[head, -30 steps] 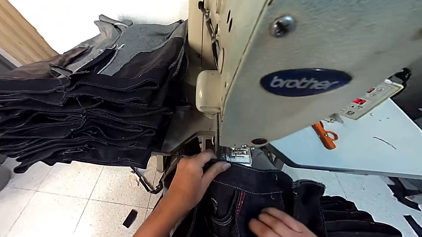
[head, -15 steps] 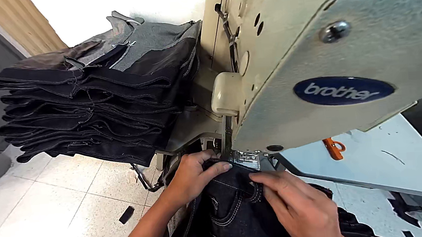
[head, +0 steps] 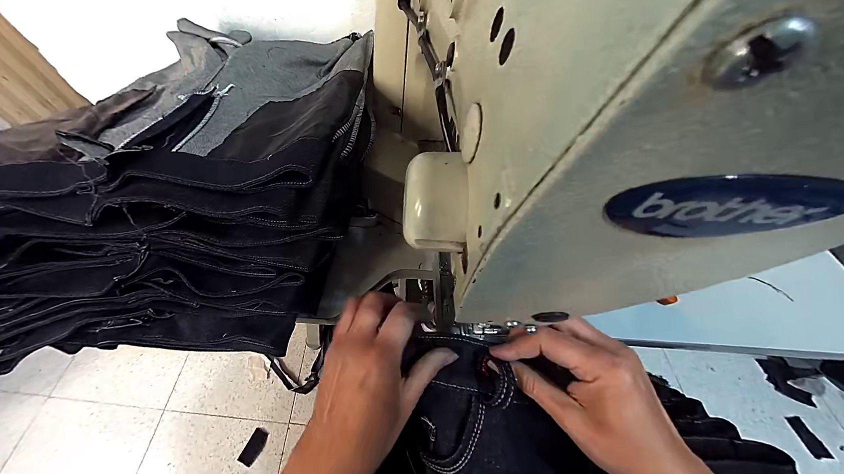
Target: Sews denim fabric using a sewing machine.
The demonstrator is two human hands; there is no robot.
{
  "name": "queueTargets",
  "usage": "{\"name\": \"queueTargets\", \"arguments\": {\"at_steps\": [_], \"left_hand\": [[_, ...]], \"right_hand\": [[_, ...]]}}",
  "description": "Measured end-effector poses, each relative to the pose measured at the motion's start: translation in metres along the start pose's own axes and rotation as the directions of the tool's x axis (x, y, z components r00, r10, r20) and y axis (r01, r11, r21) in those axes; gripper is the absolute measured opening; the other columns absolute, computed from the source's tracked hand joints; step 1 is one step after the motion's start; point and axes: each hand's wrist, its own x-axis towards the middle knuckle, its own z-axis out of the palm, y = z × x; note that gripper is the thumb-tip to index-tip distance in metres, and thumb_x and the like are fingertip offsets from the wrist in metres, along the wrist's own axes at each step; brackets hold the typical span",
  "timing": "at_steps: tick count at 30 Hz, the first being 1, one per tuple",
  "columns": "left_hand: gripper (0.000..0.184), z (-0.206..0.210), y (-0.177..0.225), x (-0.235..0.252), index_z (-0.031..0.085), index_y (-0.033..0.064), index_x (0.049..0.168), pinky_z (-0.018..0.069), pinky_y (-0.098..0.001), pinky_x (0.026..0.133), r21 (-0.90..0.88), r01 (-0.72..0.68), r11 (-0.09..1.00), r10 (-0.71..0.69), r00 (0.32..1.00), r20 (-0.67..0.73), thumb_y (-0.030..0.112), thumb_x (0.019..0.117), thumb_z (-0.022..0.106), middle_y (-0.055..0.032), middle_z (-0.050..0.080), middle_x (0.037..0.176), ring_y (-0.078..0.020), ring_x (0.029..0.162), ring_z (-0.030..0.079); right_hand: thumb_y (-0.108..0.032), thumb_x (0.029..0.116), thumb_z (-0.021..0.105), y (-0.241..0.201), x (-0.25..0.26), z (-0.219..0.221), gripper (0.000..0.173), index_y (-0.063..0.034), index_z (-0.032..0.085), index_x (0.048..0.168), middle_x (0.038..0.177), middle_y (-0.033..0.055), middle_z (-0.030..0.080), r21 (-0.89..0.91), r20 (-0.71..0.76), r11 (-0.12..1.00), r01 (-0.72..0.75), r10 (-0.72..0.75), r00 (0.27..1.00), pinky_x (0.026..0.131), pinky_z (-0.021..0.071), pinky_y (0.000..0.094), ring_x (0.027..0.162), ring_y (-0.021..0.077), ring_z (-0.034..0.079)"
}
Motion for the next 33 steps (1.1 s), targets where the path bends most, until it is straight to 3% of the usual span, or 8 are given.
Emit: {"name": "queueTargets", "arguments": {"at_steps": [3, 7, 16, 21, 24, 27, 30, 33], "left_hand": [[0.028, -0.021, 0.034, -0.003, 0.073, 0.0070, 0.108, 0.0553, -0.0300, 0.056, -0.043, 0.017, 0.999, -0.014, 0.997, 0.073, 0.031, 0.0928, 0.071, -0.0048, 0.068, 0.082, -0.0156, 0.067, 0.065], [0.028, -0.021, 0.057, -0.007, 0.065, -0.0037, 0.114, 0.0623, -0.0297, 0.058, -0.526, 0.525, 0.670, -0.180, 0.801, 0.571, 0.021, 0.1012, 0.064, -0.0092, 0.073, 0.081, -0.0142, 0.064, 0.073], [0.012, 0.001, 0.058, -0.012, 0.058, 0.0042, 0.092, 0.0649, -0.0301, 0.060, -0.620, 0.657, 0.429, -0.403, 0.753, 0.520, 0.002, 0.0916, 0.069, -0.0036, 0.074, 0.076, -0.0142, 0.064, 0.075], [0.021, 0.008, 0.036, -0.025, 0.068, 0.0061, 0.098, 0.0539, -0.0223, 0.061, -0.223, -0.051, 0.974, 0.074, 0.993, 0.095, 0.027, 0.0968, 0.070, -0.0016, 0.066, 0.070, -0.0105, 0.063, 0.064], [0.018, 0.007, 0.012, -0.011, 0.071, 0.0173, 0.114, 0.0473, -0.0314, 0.094, -0.055, -0.484, 0.873, 0.487, 0.871, 0.072, 0.028, 0.1041, 0.059, -0.0001, 0.072, 0.110, -0.0181, 0.103, 0.063], [0.026, 0.010, -0.002, -0.001, 0.072, 0.0156, 0.122, 0.0500, -0.0294, 0.097, -0.138, -0.567, 0.812, 0.582, 0.804, 0.124, 0.030, 0.1046, 0.059, -0.0007, 0.073, 0.120, -0.0167, 0.109, 0.066], [0.030, 0.011, -0.002, -0.003, 0.071, 0.0181, 0.125, 0.0495, -0.0262, 0.092, -0.101, -0.544, 0.833, 0.553, 0.822, 0.134, 0.035, 0.1040, 0.059, 0.0016, 0.073, 0.122, -0.0151, 0.107, 0.065], [0.028, 0.016, 0.013, -0.012, 0.073, 0.0180, 0.122, 0.0500, -0.0255, 0.091, 0.023, -0.481, 0.876, 0.477, 0.874, 0.099, 0.034, 0.1040, 0.059, 0.0022, 0.074, 0.121, -0.0146, 0.103, 0.066]], "right_hand": [[-0.022, 0.0908, 0.067, 0.000, -0.001, 0.004, 0.010, -0.0173, 0.076, 0.090, 0.092, -0.0028, 0.072, -0.018, -0.063, 1.000, 0.026, -0.027, 0.998, 0.084, 0.0506, 0.0096, 0.094, -0.0029, 0.065], [-0.020, 0.0922, 0.067, -0.002, -0.001, 0.009, 0.010, -0.0149, 0.075, 0.091, 0.088, -0.0001, 0.072, -0.069, -0.135, 0.996, 0.050, -0.059, 0.989, 0.082, 0.0501, 0.0103, 0.089, 0.0001, 0.065], [-0.001, 0.1018, 0.050, 0.000, -0.011, 0.008, 0.023, -0.0088, 0.071, 0.108, 0.103, 0.0089, 0.072, -0.305, -0.016, 0.904, 0.298, -0.318, 0.948, 0.095, 0.0527, 0.0231, 0.105, 0.0189, 0.067], [-0.001, 0.1007, 0.047, 0.002, -0.013, 0.002, 0.030, -0.0151, 0.069, 0.114, 0.104, 0.0095, 0.064, -0.290, 0.039, 0.927, 0.239, -0.238, 0.970, 0.088, 0.0516, 0.0224, 0.102, 0.0197, 0.062], [-0.003, 0.1002, 0.046, 0.006, -0.012, 0.002, 0.032, -0.0202, 0.069, 0.115, 0.101, 0.0084, 0.063, -0.271, 0.029, 0.938, 0.216, -0.216, 0.976, 0.082, 0.0529, 0.0253, 0.097, 0.0198, 0.062], [-0.018, 0.1056, 0.045, 0.017, -0.015, -0.002, 0.030, -0.0279, 0.070, 0.119, 0.101, 0.0035, 0.067, -0.154, 0.048, 0.978, 0.138, -0.132, 0.990, 0.084, 0.0536, 0.0324, 0.096, 0.0166, 0.065], [-0.042, 0.1081, 0.046, 0.034, -0.022, -0.007, 0.037, -0.0108, 0.064, 0.119, 0.105, 0.0075, 0.072, -0.018, 0.100, 1.000, -0.015, 0.017, 0.995, 0.093, 0.0542, 0.0403, 0.102, 0.0181, 0.069], [-0.049, 0.1063, 0.045, 0.044, -0.021, -0.003, 0.048, -0.0093, 0.070, 0.098, 0.089, 0.0055, 0.069, -0.010, 0.040, 0.998, -0.066, 0.066, 0.997, 0.083, 0.0527, 0.0303, 0.090, 0.0126, 0.066]]}}
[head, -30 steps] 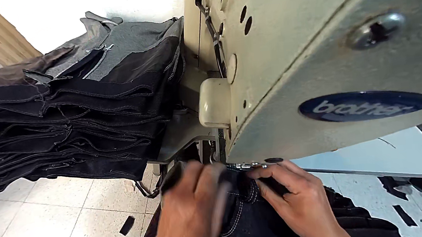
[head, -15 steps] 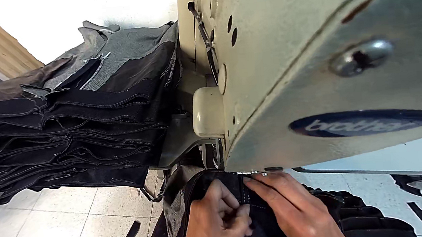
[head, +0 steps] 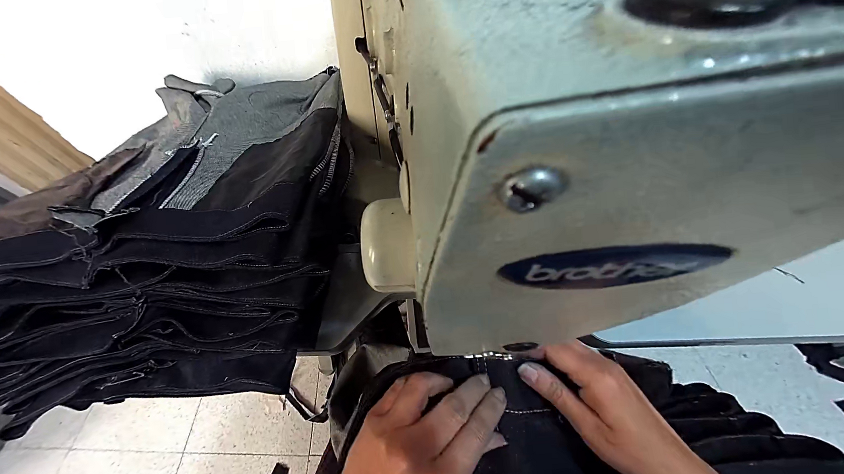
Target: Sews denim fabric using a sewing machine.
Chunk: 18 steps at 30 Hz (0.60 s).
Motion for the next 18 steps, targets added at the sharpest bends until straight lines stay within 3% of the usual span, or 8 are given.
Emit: {"name": "queueTargets", "arguments": {"at_steps": [2, 6, 18], "left_hand": [[0.028, 0.002, 0.011, 0.003, 0.074, 0.0189, 0.120, 0.0500, -0.0253, 0.090, 0.058, 0.089, 0.994, -0.089, 0.996, -0.009, 0.035, 0.1041, 0.058, 0.0029, 0.074, 0.120, -0.0144, 0.102, 0.066], [0.027, 0.003, 0.016, 0.007, 0.075, 0.0205, 0.118, 0.0499, -0.0246, 0.090, 0.049, 0.197, 0.979, -0.196, 0.980, -0.016, 0.037, 0.1040, 0.058, 0.0051, 0.075, 0.119, -0.0135, 0.105, 0.066], [0.027, -0.006, 0.016, 0.009, 0.076, 0.0206, 0.120, 0.0487, -0.0251, 0.092, 0.009, 0.200, 0.980, -0.200, 0.978, 0.058, 0.034, 0.1046, 0.058, 0.0051, 0.074, 0.123, -0.0138, 0.108, 0.066]], "right_hand": [[-0.049, 0.1062, 0.046, 0.002, 0.011, 0.000, 0.046, -0.0130, 0.071, 0.092, 0.085, 0.0008, 0.068, 0.005, -0.056, 1.000, 0.022, -0.022, 0.998, 0.082, 0.0508, 0.0228, 0.090, 0.0056, 0.064], [-0.048, 0.1065, 0.045, 0.003, 0.021, -0.003, 0.045, -0.0145, 0.071, 0.091, 0.085, 0.0005, 0.068, -0.023, -0.059, 0.996, 0.089, -0.090, 0.994, 0.083, 0.0501, 0.0246, 0.091, 0.0071, 0.064], [-0.046, 0.1069, 0.047, -0.002, 0.015, -0.008, 0.042, -0.0126, 0.067, 0.092, 0.084, 0.0066, 0.067, -0.089, -0.043, 0.988, 0.124, -0.129, 0.991, 0.087, 0.0498, 0.0281, 0.092, 0.0148, 0.065]]}}
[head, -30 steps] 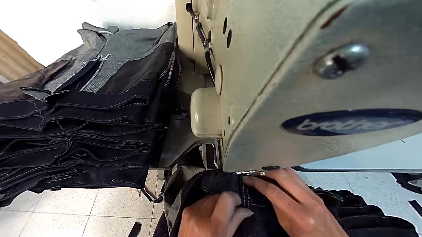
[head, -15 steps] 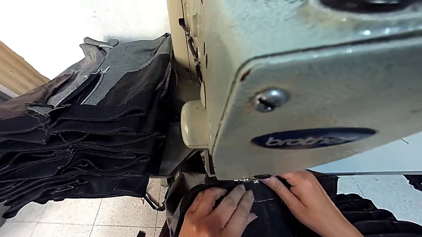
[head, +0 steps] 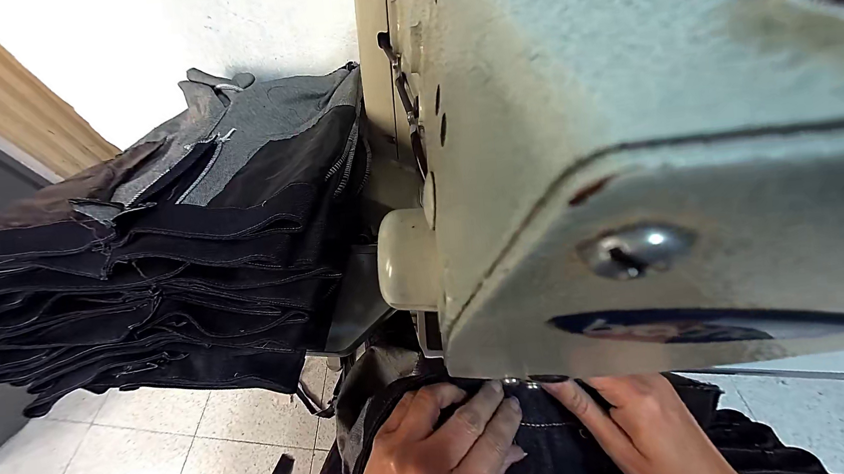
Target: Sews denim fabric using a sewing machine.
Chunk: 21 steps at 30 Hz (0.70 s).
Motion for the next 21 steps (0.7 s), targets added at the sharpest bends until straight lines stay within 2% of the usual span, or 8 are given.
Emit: {"name": "queueTargets", "arguments": {"at_steps": [3, 6, 9, 14, 19, 21], "left_hand": [[0.026, -0.004, -0.008, -0.002, 0.077, 0.0186, 0.119, 0.0484, -0.0249, 0.095, -0.096, -0.015, 0.995, 0.016, 1.000, 0.011, 0.031, 0.1042, 0.059, 0.0034, 0.074, 0.122, -0.0136, 0.111, 0.065], [0.021, -0.022, -0.019, -0.003, 0.078, 0.0111, 0.111, 0.0482, -0.0266, 0.105, -0.305, -0.027, 0.952, 0.045, 0.998, 0.051, 0.024, 0.1024, 0.063, -0.0036, 0.077, 0.114, -0.0166, 0.119, 0.066], [0.019, -0.042, -0.028, 0.001, 0.078, 0.0074, 0.102, 0.0471, -0.0273, 0.107, -0.310, 0.014, 0.951, -0.003, 0.999, 0.038, 0.021, 0.1016, 0.064, -0.0063, 0.078, 0.104, -0.0168, 0.118, 0.066], [0.018, -0.052, -0.046, 0.007, 0.079, 0.0088, 0.098, 0.0484, -0.0225, 0.103, -0.263, 0.123, 0.957, -0.127, 0.992, 0.004, 0.022, 0.0993, 0.067, -0.0040, 0.078, 0.102, -0.0119, 0.114, 0.067], [0.015, -0.049, -0.050, 0.008, 0.079, 0.0064, 0.102, 0.0544, -0.0169, 0.090, -0.398, 0.260, 0.880, -0.247, 0.965, 0.085, 0.018, 0.0940, 0.073, -0.0070, 0.075, 0.107, -0.0039, 0.105, 0.068], [0.016, -0.045, -0.051, 0.009, 0.077, 0.0042, 0.103, 0.0561, -0.0180, 0.088, -0.454, 0.305, 0.837, -0.288, 0.951, 0.109, 0.017, 0.0926, 0.074, -0.0073, 0.075, 0.107, -0.0018, 0.101, 0.068]], "right_hand": [[-0.047, 0.1062, 0.048, 0.000, 0.001, -0.003, 0.043, -0.0121, 0.068, 0.092, 0.084, 0.0069, 0.068, -0.002, 0.024, 1.000, 0.006, -0.006, 1.000, 0.086, 0.0509, 0.0309, 0.091, 0.0156, 0.066], [-0.048, 0.1059, 0.048, 0.005, 0.000, -0.004, 0.044, -0.0124, 0.068, 0.089, 0.081, 0.0059, 0.067, -0.023, 0.008, 1.000, 0.006, -0.006, 1.000, 0.081, 0.0516, 0.0298, 0.086, 0.0154, 0.065], [-0.051, 0.1054, 0.047, 0.008, -0.002, -0.007, 0.047, -0.0129, 0.068, 0.088, 0.079, 0.0046, 0.067, -0.061, -0.005, 0.998, -0.009, 0.009, 1.000, 0.077, 0.0525, 0.0293, 0.082, 0.0148, 0.066], [-0.050, 0.1053, 0.046, 0.008, -0.002, -0.006, 0.048, -0.0133, 0.071, 0.087, 0.078, 0.0027, 0.069, -0.128, -0.018, 0.992, -0.016, 0.014, 1.000, 0.070, 0.0551, 0.0338, 0.078, 0.0167, 0.067], [-0.049, 0.1054, 0.045, 0.009, -0.008, -0.006, 0.047, -0.0130, 0.071, 0.088, 0.079, 0.0023, 0.068, -0.156, -0.023, 0.987, -0.028, 0.025, 0.999, 0.070, 0.0557, 0.0356, 0.078, 0.0180, 0.067], [-0.048, 0.1056, 0.046, 0.012, -0.009, -0.006, 0.047, -0.0122, 0.071, 0.090, 0.081, 0.0032, 0.069, -0.156, -0.020, 0.987, -0.035, 0.033, 0.999, 0.071, 0.0562, 0.0364, 0.080, 0.0193, 0.068]]}}
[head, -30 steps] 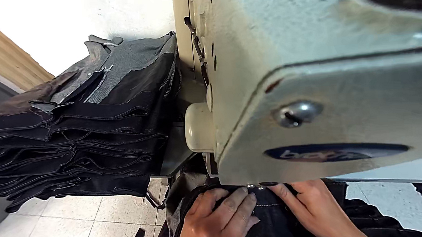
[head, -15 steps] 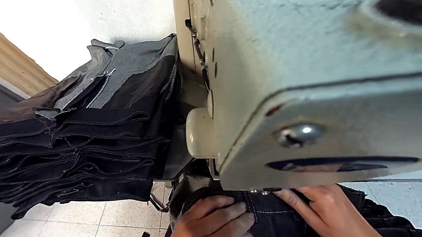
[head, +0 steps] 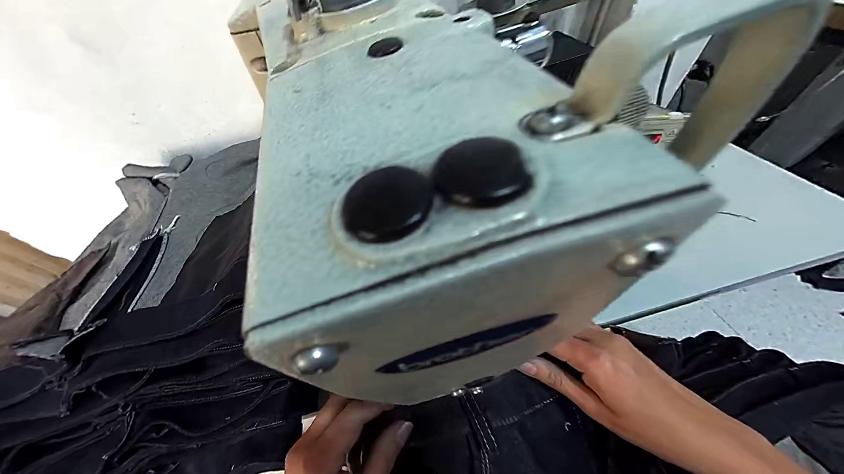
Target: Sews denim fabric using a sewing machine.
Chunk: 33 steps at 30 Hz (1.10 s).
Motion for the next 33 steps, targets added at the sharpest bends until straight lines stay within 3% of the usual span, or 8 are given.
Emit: {"name": "queueTargets", "arguments": {"at_steps": [6, 9, 11, 15, 18, 23, 25, 33], "left_hand": [[0.027, 0.013, 0.000, 0.010, 0.068, -0.0054, 0.108, 0.0635, -0.0271, 0.084, -0.194, 0.160, 0.968, -0.154, 0.987, 0.046, 0.013, 0.0897, 0.075, -0.0069, 0.073, 0.102, -0.0074, 0.091, 0.073], [0.037, 0.026, -0.001, 0.014, 0.064, -0.0071, 0.117, 0.0600, -0.0271, 0.093, -0.136, 0.197, 0.971, -0.187, 0.979, 0.082, 0.019, 0.0922, 0.073, -0.0066, 0.075, 0.105, -0.0054, 0.099, 0.072], [0.032, 0.038, -0.002, 0.013, 0.068, -0.0063, 0.114, 0.0561, -0.0257, 0.096, -0.074, 0.188, 0.979, -0.183, 0.981, 0.066, 0.019, 0.0941, 0.068, -0.0093, 0.075, 0.107, -0.0041, 0.103, 0.070], [0.019, 0.051, -0.016, 0.021, 0.071, -0.0052, 0.102, 0.0543, -0.0218, 0.094, -0.117, 0.123, 0.986, -0.127, 0.991, -0.032, 0.008, 0.0919, 0.063, -0.0078, 0.074, 0.097, -0.0009, 0.099, 0.068], [0.020, 0.042, -0.017, 0.033, 0.068, -0.0101, 0.103, 0.0503, -0.0174, 0.093, -0.197, 0.199, 0.960, -0.201, 0.979, 0.010, 0.001, 0.0868, 0.065, -0.0070, 0.071, 0.098, 0.0038, 0.097, 0.064], [0.016, 0.038, -0.013, 0.038, 0.074, -0.0043, 0.093, 0.0582, -0.0452, 0.082, 0.168, 0.003, 0.986, 0.003, 0.999, -0.040, 0.008, 0.0851, 0.066, -0.0182, 0.074, 0.090, -0.0278, 0.090, 0.074], [0.016, 0.041, -0.010, 0.037, 0.074, -0.0034, 0.091, 0.0585, -0.0501, 0.078, 0.262, -0.022, 0.965, 0.037, 0.998, -0.052, 0.009, 0.0854, 0.066, -0.0196, 0.074, 0.087, -0.0336, 0.087, 0.075], [0.014, 0.037, -0.017, 0.037, 0.074, -0.0029, 0.088, 0.0596, -0.0468, 0.075, 0.288, -0.109, 0.951, 0.114, 0.994, 0.001, 0.007, 0.0843, 0.065, -0.0183, 0.074, 0.085, -0.0318, 0.084, 0.075]], "right_hand": [[-0.049, 0.1053, 0.046, 0.004, -0.003, 0.001, 0.047, -0.0115, 0.072, 0.093, 0.085, 0.0050, 0.069, 0.005, 0.016, 1.000, -0.029, 0.029, 0.999, 0.074, 0.0576, 0.0388, 0.084, 0.0216, 0.069], [-0.052, 0.1044, 0.047, 0.001, -0.003, 0.002, 0.049, -0.0114, 0.073, 0.099, 0.092, 0.0054, 0.071, 0.093, 0.037, 0.994, -0.059, 0.056, 0.998, 0.080, 0.0572, 0.0381, 0.091, 0.0200, 0.069], [-0.054, 0.1036, 0.048, -0.005, -0.003, 0.007, 0.051, -0.0096, 0.073, 0.102, 0.095, 0.0072, 0.072, 0.199, 0.056, 0.975, -0.102, 0.092, 0.994, 0.084, 0.0556, 0.0388, 0.094, 0.0204, 0.069], [-0.048, 0.1005, 0.056, -0.005, 0.013, 0.020, 0.043, -0.0111, 0.074, 0.089, 0.087, 0.0012, 0.072, 0.314, -0.030, 0.935, -0.166, 0.185, 0.982, 0.081, 0.0560, 0.0339, 0.089, 0.0113, 0.068], [-0.033, 0.0932, 0.063, -0.005, 0.037, 0.022, 0.030, -0.0087, 0.071, 0.078, 0.074, 0.0025, 0.066, 0.243, -0.114, 0.962, -0.126, 0.157, 0.981, 0.070, 0.0482, 0.0408, 0.075, 0.0183, 0.062], [-0.028, 0.0897, 0.067, -0.005, 0.048, 0.019, 0.026, -0.0067, 0.071, 0.075, 0.071, 0.0046, 0.064, 0.212, -0.085, 0.968, -0.131, 0.152, 0.985, 0.070, 0.0462, 0.0435, 0.071, 0.0209, 0.061], [-0.024, 0.0874, 0.069, -0.006, 0.048, 0.016, 0.023, -0.0059, 0.071, 0.074, 0.069, 0.0052, 0.063, 0.204, -0.084, 0.972, -0.120, 0.139, 0.987, 0.070, 0.0454, 0.0441, 0.069, 0.0215, 0.060], [-0.026, 0.0863, 0.069, -0.007, 0.048, 0.011, 0.024, -0.0056, 0.070, 0.072, 0.068, 0.0051, 0.062, 0.215, -0.063, 0.968, -0.127, 0.144, 0.988, 0.065, 0.0456, 0.0407, 0.068, 0.0203, 0.059]]}}
